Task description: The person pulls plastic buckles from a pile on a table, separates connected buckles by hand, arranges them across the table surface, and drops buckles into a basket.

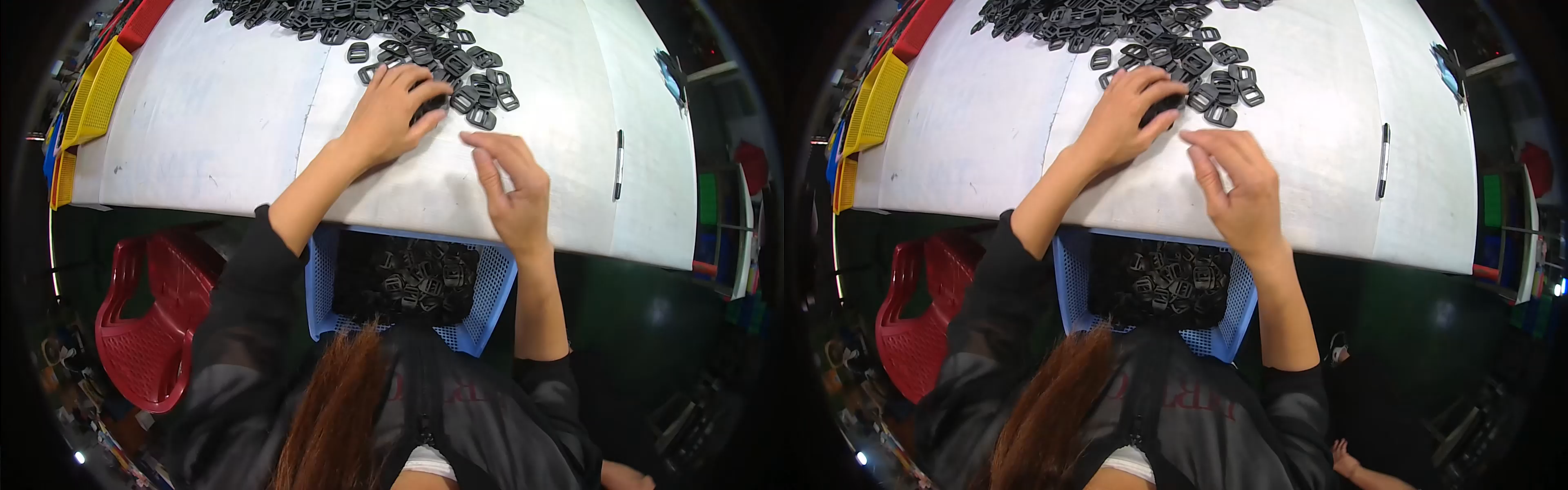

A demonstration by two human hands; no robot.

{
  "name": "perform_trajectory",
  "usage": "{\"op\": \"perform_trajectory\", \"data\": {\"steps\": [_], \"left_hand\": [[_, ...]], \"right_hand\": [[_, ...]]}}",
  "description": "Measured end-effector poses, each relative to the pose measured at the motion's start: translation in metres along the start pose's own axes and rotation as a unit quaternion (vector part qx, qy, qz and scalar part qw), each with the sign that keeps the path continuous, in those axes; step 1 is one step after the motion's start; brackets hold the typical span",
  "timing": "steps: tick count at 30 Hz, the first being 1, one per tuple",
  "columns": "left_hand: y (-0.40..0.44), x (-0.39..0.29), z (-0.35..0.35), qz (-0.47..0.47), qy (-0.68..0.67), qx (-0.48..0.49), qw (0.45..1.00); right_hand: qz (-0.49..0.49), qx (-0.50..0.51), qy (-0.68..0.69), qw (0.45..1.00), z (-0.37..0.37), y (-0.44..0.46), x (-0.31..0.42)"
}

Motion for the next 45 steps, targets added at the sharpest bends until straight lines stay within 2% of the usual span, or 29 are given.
{"op": "perform_trajectory", "data": {"steps": [2, 5, 11, 12, 16, 18, 21, 25, 28, 31, 37, 38, 40, 42, 45], "left_hand": [[-0.027, -0.013, -0.006, 0.006, 0.019, 0.004, 1.0], [-0.064, -0.021, -0.013, -0.008, 0.033, 0.02, 0.999], [-0.1, -0.013, -0.035, -0.023, 0.007, -0.011, 1.0], [-0.102, -0.015, -0.046, -0.028, 0.022, -0.048, 0.998], [-0.115, 0.007, -0.074, -0.104, -0.077, -0.192, 0.973], [-0.116, 0.002, -0.073, -0.088, -0.061, -0.183, 0.977], [-0.124, 0.003, -0.076, -0.075, -0.026, -0.183, 0.98], [-0.121, 0.0, -0.075, -0.042, 0.029, -0.194, 0.98], [-0.102, -0.007, -0.065, -0.05, 0.073, -0.156, 0.984], [-0.095, -0.003, -0.061, -0.061, 0.057, -0.14, 0.987], [-0.112, -0.025, -0.078, -0.026, 0.023, -0.191, 0.981], [-0.117, -0.043, -0.072, 0.014, 0.067, -0.207, 0.976], [-0.123, -0.067, -0.05, 0.052, 0.094, -0.194, 0.975], [-0.128, -0.073, -0.035, 0.041, 0.08, -0.163, 0.982], [-0.132, -0.069, -0.038, 0.005, 0.053, -0.164, 0.985]], "right_hand": [[0.001, -0.028, -0.019, 0.999, -0.011, 0.005, -0.01], [-0.011, -0.019, -0.076, 0.997, -0.007, 0.005, -0.025], [-0.089, 0.062, -0.133, 0.985, 0.051, -0.005, -0.009], [-0.095, 0.063, -0.144, 0.983, 0.057, -0.006, -0.008], [-0.113, 0.07, -0.163, 0.978, 0.074, -0.004, 0.001], [-0.138, 0.078, -0.195, 0.968, 0.078, -0.005, 0.006], [-0.121, 0.058, -0.239, 0.962, 0.059, -0.017, 0.008], [-0.085, 0.08, -0.254, 0.96, 0.048, -0.03, 0.011], [-0.089, 0.072, -0.234, 0.965, 0.072, -0.024, 0.023], [-0.073, 0.071, -0.243, 0.965, 0.087, -0.022, 0.02], [-0.014, 0.055, -0.258, 0.964, 0.05, -0.035, 0.004], [-0.01, 0.053, -0.256, 0.965, 0.048, -0.031, 0.001], [-0.038, 0.034, -0.22, 0.974, 0.051, -0.017, -0.002], [-0.076, 0.027, -0.193, 0.978, 0.059, -0.001, -0.005], [-0.125, 0.071, -0.277, 0.95, 0.073, 0.005, -0.013]]}}
Point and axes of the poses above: each hand's wrist, its own y-axis towards the middle knuckle, its own z-axis out of the palm, x = y × z, the point moved 10 cm from there along y, towards the middle knuckle, and after that the axes turned 4 degrees about -z, right-handed, at the moved point
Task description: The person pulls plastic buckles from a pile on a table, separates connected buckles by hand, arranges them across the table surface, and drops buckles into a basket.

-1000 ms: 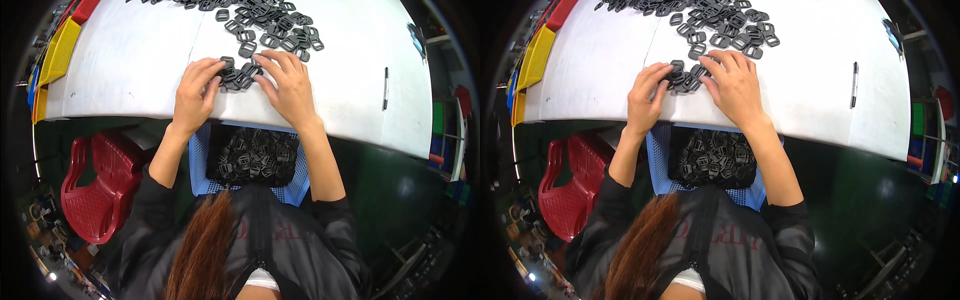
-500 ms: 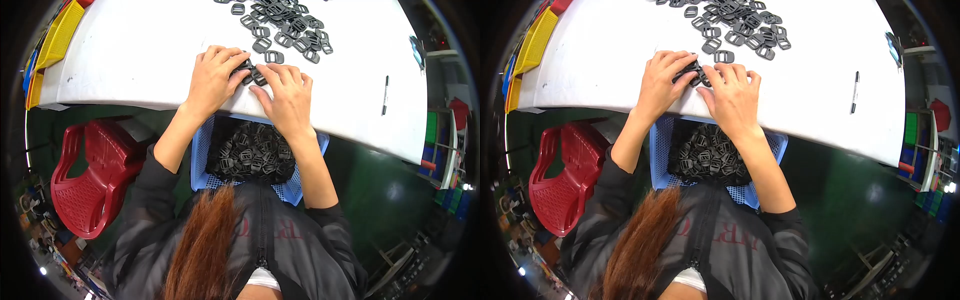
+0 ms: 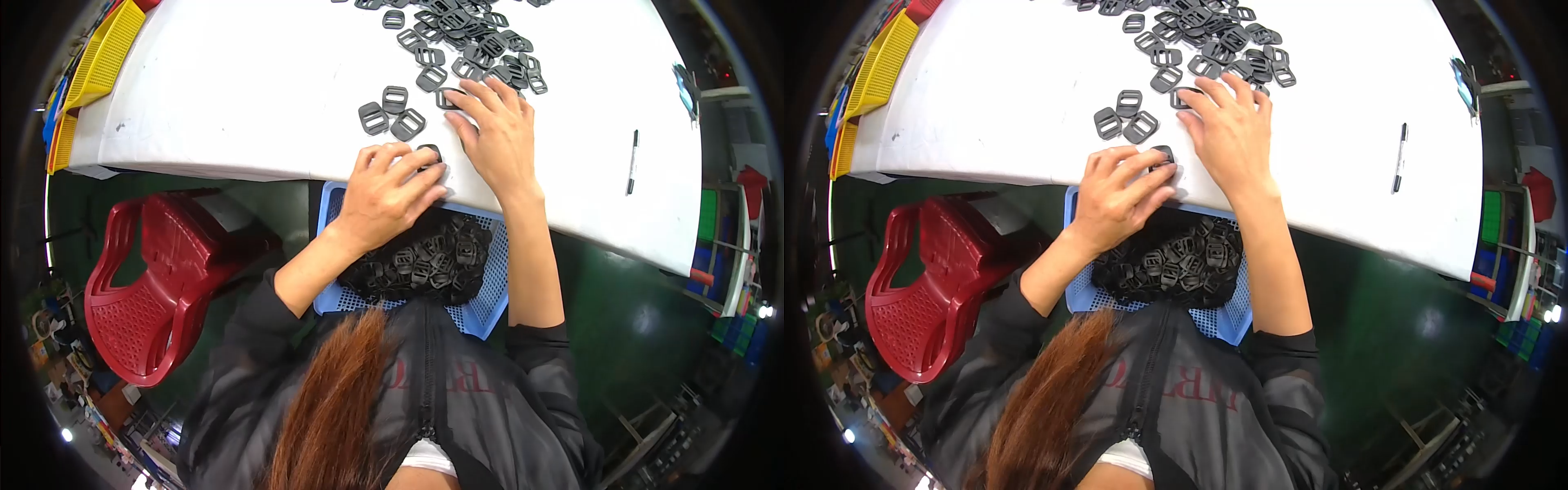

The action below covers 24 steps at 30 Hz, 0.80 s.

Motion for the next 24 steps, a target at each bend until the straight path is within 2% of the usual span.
{"op": "perform_trajectory", "data": {"steps": [2, 4, 8, 12, 15, 16, 17, 19, 20, 24], "left_hand": [[0.004, 0.016, -0.018, -0.013, 0.002, -0.041, 0.999], [0.019, 0.044, -0.027, -0.047, 0.038, -0.03, 0.998], [0.045, 0.07, -0.008, -0.046, 0.07, 0.027, 0.996], [0.056, 0.08, -0.007, -0.054, 0.018, 0.038, 0.998], [0.062, 0.113, -0.001, -0.239, -0.144, 0.076, 0.957], [0.058, 0.123, 0.003, -0.304, -0.188, 0.095, 0.929], [0.057, 0.132, 0.011, -0.3, -0.178, 0.097, 0.932], [0.062, 0.124, -0.007, -0.193, -0.094, 0.017, 0.977], [0.065, 0.117, -0.018, -0.137, -0.049, -0.024, 0.989], [0.041, 0.107, -0.035, -0.172, -0.099, 0.034, 0.98]], "right_hand": [[0.032, 0.001, -0.004, 0.999, -0.004, 0.0, -0.009], [0.052, 0.01, -0.002, 0.999, -0.006, 0.0, -0.016], [-0.025, -0.004, 0.054, 0.998, 0.008, 0.028, 0.009], [-0.052, 0.025, -0.03, 0.998, 0.026, 0.035, 0.009], [0.097, 0.027, 0.124, 0.987, 0.014, 0.035, -0.01], [0.097, 0.017, 0.101, 0.99, 0.011, 0.036, -0.012], [0.1, 0.01, 0.078, 0.992, 0.01, 0.033, -0.016], [0.075, -0.026, 0.026, 0.997, -0.005, 0.032, -0.005], [0.052, -0.01, 0.039, 0.998, -0.009, 0.032, 0.008], [-0.021, 0.051, 0.052, 0.997, -0.004, 0.014, 0.062]]}}
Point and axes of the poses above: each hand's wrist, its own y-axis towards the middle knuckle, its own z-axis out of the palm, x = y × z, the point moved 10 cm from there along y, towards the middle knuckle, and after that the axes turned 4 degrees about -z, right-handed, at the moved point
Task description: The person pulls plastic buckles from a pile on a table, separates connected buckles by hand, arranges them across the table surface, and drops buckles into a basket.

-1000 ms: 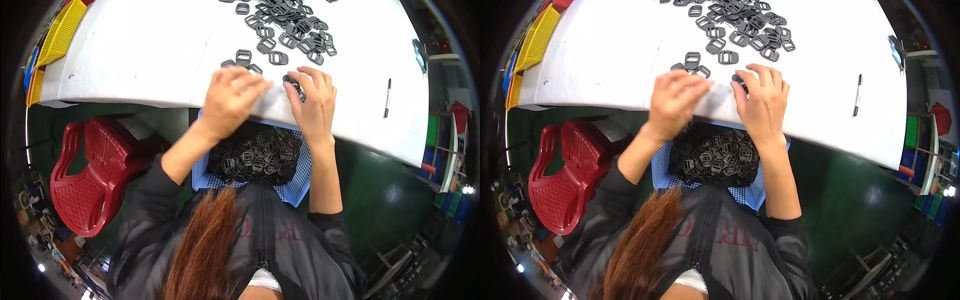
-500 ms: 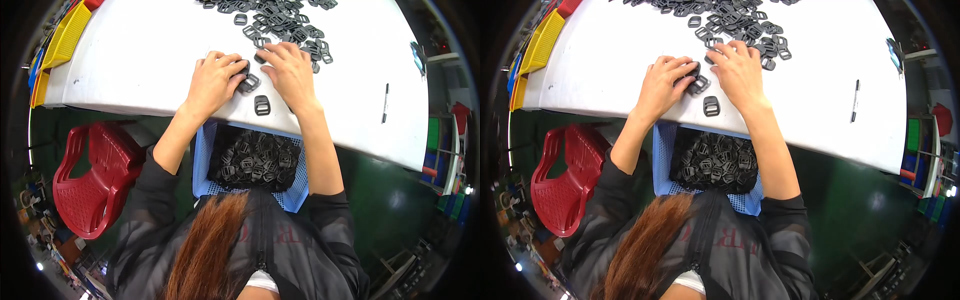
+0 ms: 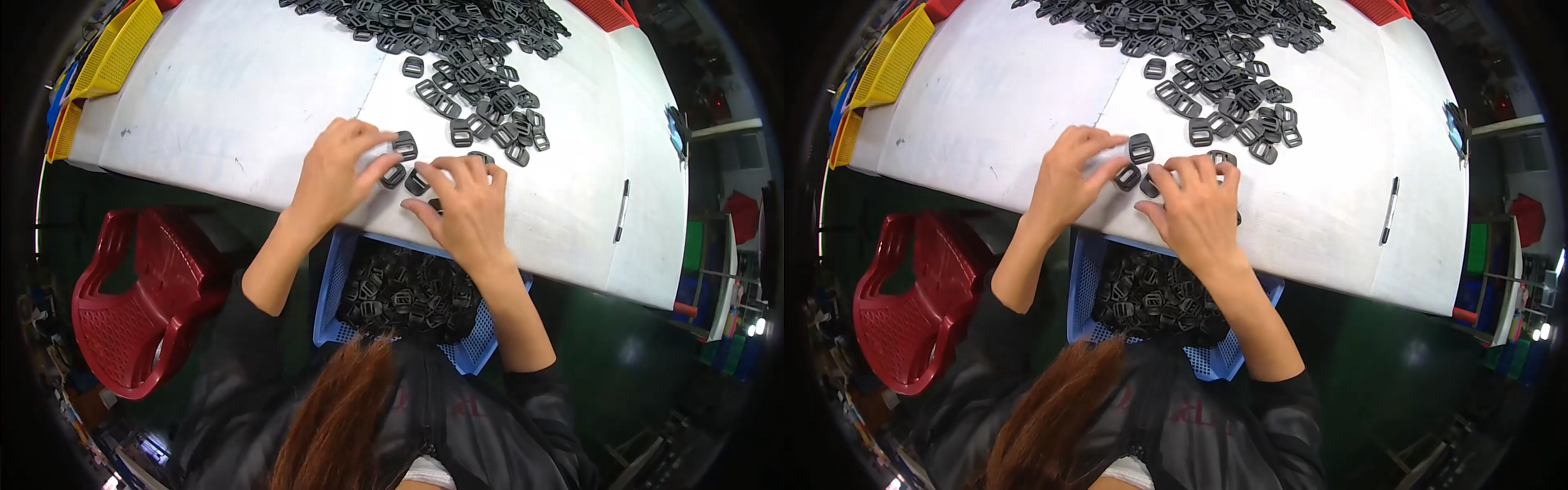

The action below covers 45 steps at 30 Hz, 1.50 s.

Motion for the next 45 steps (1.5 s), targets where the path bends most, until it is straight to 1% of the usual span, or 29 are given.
{"op": "perform_trajectory", "data": {"steps": [1, 4, 5, 8, 9, 11, 13, 14, 16, 17, 20, 21, 23, 24, 25, 27, 28, 30, 31, 33, 34, 36, 37, 40, 41, 42, 43, 44, 45], "left_hand": [[-0.01, -0.007, 0.002, 0.048, 0.015, 0.01, 0.999], [-0.029, -0.021, 0.01, 0.131, 0.112, 0.004, 0.985], [-0.03, -0.019, 0.011, 0.137, 0.12, 0.001, 0.983], [-0.021, 0.003, 0.012, 0.012, -0.03, 0.021, 0.999], [-0.018, 0.006, 0.016, -0.011, -0.033, 0.031, 0.999], [-0.007, 0.012, 0.023, -0.057, -0.037, 0.052, 0.996], [0.013, -0.003, 0.015, 0.029, 0.009, -0.018, 0.999], [0.023, -0.008, 0.012, 0.072, 0.033, -0.053, 0.995], [0.046, -0.004, 0.023, 0.107, 0.063, -0.052, 0.991], [0.056, -0.002, 0.031, 0.129, 0.079, -0.054, 0.987], [0.077, -0.002, 0.055, 0.16, 0.129, -0.018, 0.979], [0.08, -0.002, 0.063, 0.171, 0.148, -0.004, 0.974], [0.087, -0.004, 0.071, 0.208, 0.188, 0.012, 0.96], [0.09, 0.002, 0.067, 0.175, 0.153, 0.007, 0.973], [0.094, 0.006, 0.061, 0.143, 0.118, 0.002, 0.983], [0.097, 0.013, 0.047, 0.067, 0.043, -0.009, 0.997], [0.096, 0.019, 0.045, 0.024, 0.034, 0.011, 0.999], [0.093, 0.038, 0.043, -0.062, 0.017, 0.049, 0.997], [0.094, 0.036, 0.034, -0.013, 0.073, 0.009, 0.997], [0.102, 0.041, 0.029, 0.027, 0.087, -0.031, 0.995], [0.105, 0.041, 0.027, 0.048, 0.092, -0.05, 0.993], [0.112, 0.034, 0.037, 0.084, 0.123, -0.041, 0.988], [0.113, 0.03, 0.045, 0.103, 0.145, -0.048, 0.983], [0.118, 0.032, 0.058, 0.126, 0.179, -0.045, 0.975], [0.122, 0.035, 0.059, 0.121, 0.178, -0.042, 0.976], [0.122, 0.037, 0.06, 0.116, 0.176, -0.039, 0.977], [0.119, 0.034, 0.05, 0.116, 0.155, -0.081, 0.978], [0.122, 0.042, 0.045, 0.064, 0.1, -0.075, 0.99], [0.124, 0.051, 0.037, 0.011, 0.045, -0.069, 0.997]], "right_hand": [[-0.015, 0.012, -0.01, 1.0, 0.005, -0.002, 0.006], [0.012, -0.032, -0.004, 0.999, 0.004, -0.001, -0.008], [0.067, -0.033, 0.082, 0.994, 0.003, 0.0, -0.021], [0.201, 0.076, 0.232, 0.949, 0.027, 0.006, -0.058], [0.104, -0.012, 0.083, 0.991, 0.007, 0.02, -0.052], [0.082, -0.05, 0.007, 0.995, 0.005, 0.036, -0.06], [0.045, -0.091, -0.068, 0.992, 0.009, 0.05, -0.065], [0.038, -0.073, -0.088, 0.993, 0.019, 0.053, -0.069], [0.023, -0.034, -0.127, 0.991, 0.035, 0.058, -0.073], [0.02, -0.045, -0.153, 0.987, 0.032, 0.059, -0.073], [0.145, -0.065, -0.065, 0.985, 0.017, 0.053, -0.096], [0.235, -0.046, 0.017, 0.971, 0.013, 0.047, -0.111], [0.305, -0.046, 0.161, 0.938, 0.011, 0.039, -0.126], [0.337, -0.048, 0.231, 0.911, 0.012, 0.035, -0.131], [0.339, -0.027, 0.25, 0.907, 0.013, 0.037, -0.129], [0.274, 0.036, 0.277, 0.921, 0.024, 0.045, -0.112], [0.24, 0.066, 0.289, 0.924, 0.029, 0.046, -0.104], [0.178, 0.055, 0.16, 0.969, 0.014, 0.046, -0.106], [0.144, 0.05, 0.095, 0.984, 0.005, 0.045, -0.107], [0.102, 0.057, -0.021, 0.993, -0.003, 0.039, -0.107], [0.084, 0.058, -0.044, 0.994, -0.003, 0.036, -0.104], [0.05, 0.059, -0.093, 0.993, 0.0, 0.029, -0.101], [0.021, 0.018, -0.113, 0.993, -0.004, 0.028, -0.096], [0.096, -0.027, -0.084, 0.991, -0.014, 0.019, -0.106], [0.156, -0.036, 0.02, 0.987, -0.018, 0.013, -0.114], [0.209, -0.015, 0.072, 0.975, -0.016, 0.006, -0.12], [0.262, 0.005, 0.124, 0.957, -0.013, -0.003, -0.126], [0.313, 0.025, 0.176, 0.933, -0.007, -0.014, -0.132], [0.269, 0.017, 0.141, 0.953, -0.009, -0.019, -0.132]]}}
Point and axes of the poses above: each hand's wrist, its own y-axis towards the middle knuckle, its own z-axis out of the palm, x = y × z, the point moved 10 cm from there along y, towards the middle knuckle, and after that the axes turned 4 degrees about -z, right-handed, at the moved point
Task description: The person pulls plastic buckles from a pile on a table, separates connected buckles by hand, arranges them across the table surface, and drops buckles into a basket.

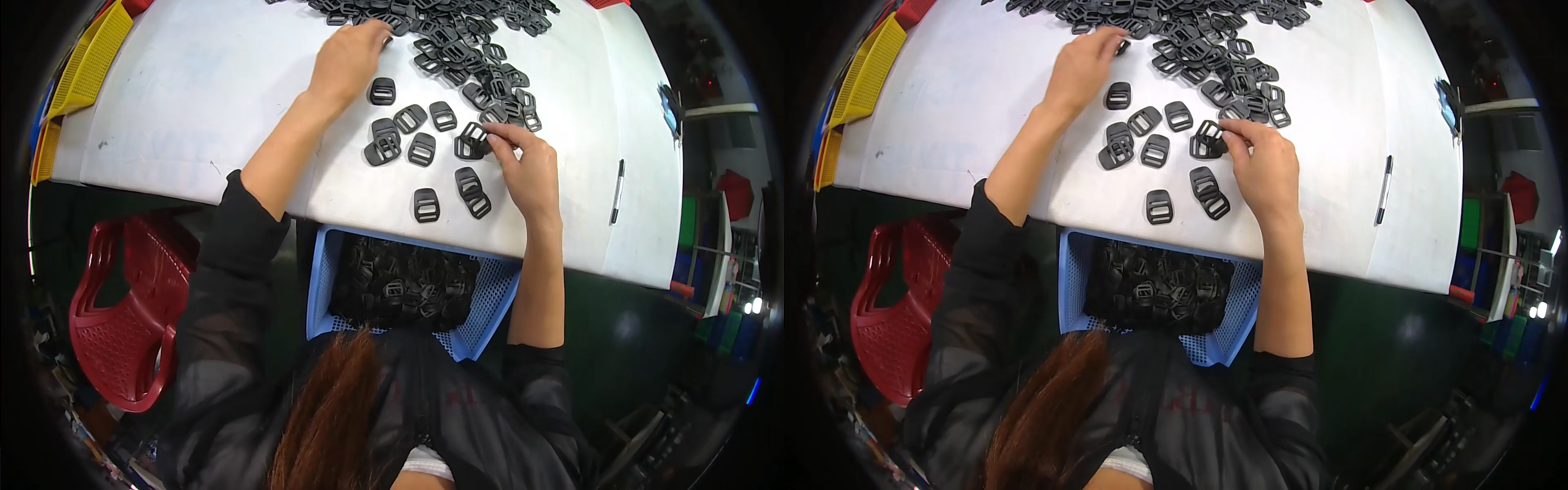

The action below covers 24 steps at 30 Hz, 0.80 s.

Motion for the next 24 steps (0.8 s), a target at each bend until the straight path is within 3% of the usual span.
{"op": "perform_trajectory", "data": {"steps": [1, 2, 6, 9, 12, 15, 19, 21, 24], "left_hand": [[0.0, 0.012, -0.003, -0.058, -0.05, 0.008, 0.997], [-0.003, 0.012, -0.009, -0.049, -0.062, -0.016, 0.997], [-0.015, 0.024, -0.006, -0.115, -0.058, 0.058, 0.99], [-0.021, 0.012, -0.029, -0.075, -0.051, -0.004, 0.996], [-0.027, -0.004, -0.041, 0.062, 0.012, -0.087, 0.994], [-0.035, -0.015, -0.045, 0.089, 0.02, -0.096, 0.991], [-0.052, -0.047, -0.036, 0.21, 0.07, -0.046, 0.974], [-0.066, -0.06, -0.028, 0.261, 0.086, -0.013, 0.961], [-0.083, -0.066, -0.034, 0.229, 0.05, 0.012, 0.972]], "right_hand": [[-0.007, -0.012, -0.019, 1.0, -0.004, -0.004, 0.0], [-0.015, -0.023, -0.038, 0.999, -0.006, -0.009, 0.001], [0.0, -0.047, -0.02, 0.999, -0.008, -0.022, 0.003], [0.01, -0.054, 0.005, 0.998, -0.008, -0.029, 0.005], [-0.008, -0.061, 0.004, 0.998, -0.005, -0.031, 0.01], [-0.074, -0.075, -0.028, 0.994, -0.001, -0.03, 0.022], [-0.132, -0.119, -0.179, 0.968, -0.004, -0.031, 0.026], [-0.115, -0.119, -0.186, 0.969, -0.012, -0.036, 0.018], [-0.103, -0.112, -0.142, 0.978, -0.021, -0.049, 0.021]]}}
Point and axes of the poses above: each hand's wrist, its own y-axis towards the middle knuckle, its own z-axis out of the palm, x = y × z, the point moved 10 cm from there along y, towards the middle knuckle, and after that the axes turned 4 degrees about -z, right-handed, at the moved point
